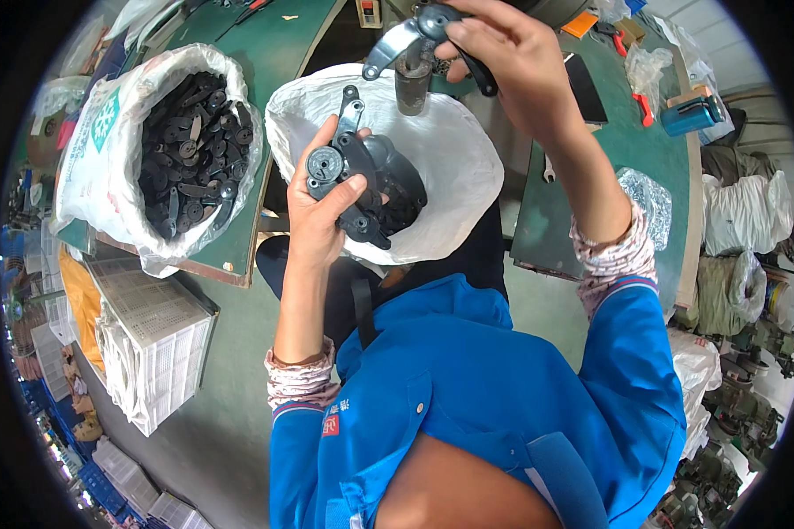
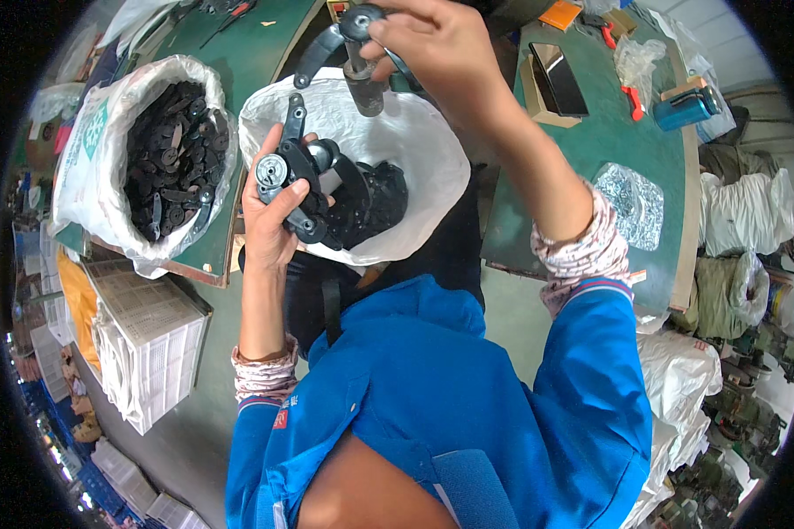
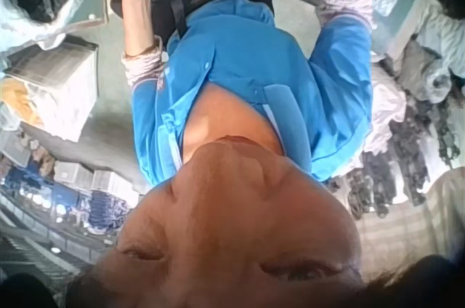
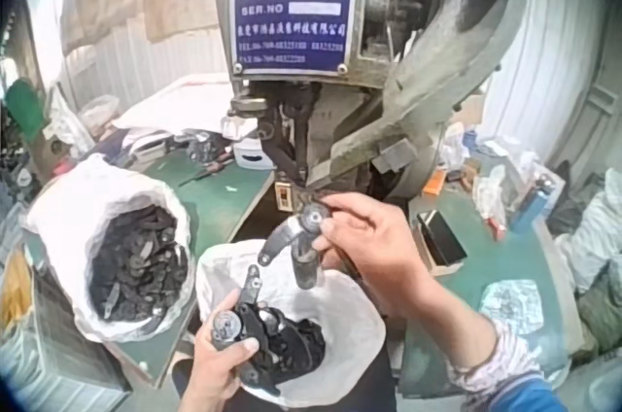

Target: The person repeatedly picks black plastic components from a white sack, attaches a small black cap to each using a vertical press-like tool, and places the assembled units into a second white sack. The process is continuous and repetitive throughout the clip.

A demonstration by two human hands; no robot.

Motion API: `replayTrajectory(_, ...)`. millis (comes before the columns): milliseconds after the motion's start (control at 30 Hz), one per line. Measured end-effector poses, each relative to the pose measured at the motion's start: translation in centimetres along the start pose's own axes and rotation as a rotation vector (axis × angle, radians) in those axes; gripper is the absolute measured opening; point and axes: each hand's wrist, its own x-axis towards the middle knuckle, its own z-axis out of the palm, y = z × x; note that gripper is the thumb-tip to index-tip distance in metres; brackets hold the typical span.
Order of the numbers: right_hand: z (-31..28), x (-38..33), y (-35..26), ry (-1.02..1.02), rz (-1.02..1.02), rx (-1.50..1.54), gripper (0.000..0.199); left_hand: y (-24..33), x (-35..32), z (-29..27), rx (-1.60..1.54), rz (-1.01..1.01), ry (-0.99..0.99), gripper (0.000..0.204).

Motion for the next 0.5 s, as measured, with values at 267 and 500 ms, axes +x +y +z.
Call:
replayTrajectory(267,-1.5,2.6,1.1,-0.270,0.047,-0.360,0.019,0.3,0.2,0.1,-0.046,0.044,0.002,0.072)
replayTrajectory(500,-5.3,-3.7,11.8,-0.492,0.108,-0.350,0.052,0.0,0.3,0.0,-0.128,-0.027,-0.050,0.073)
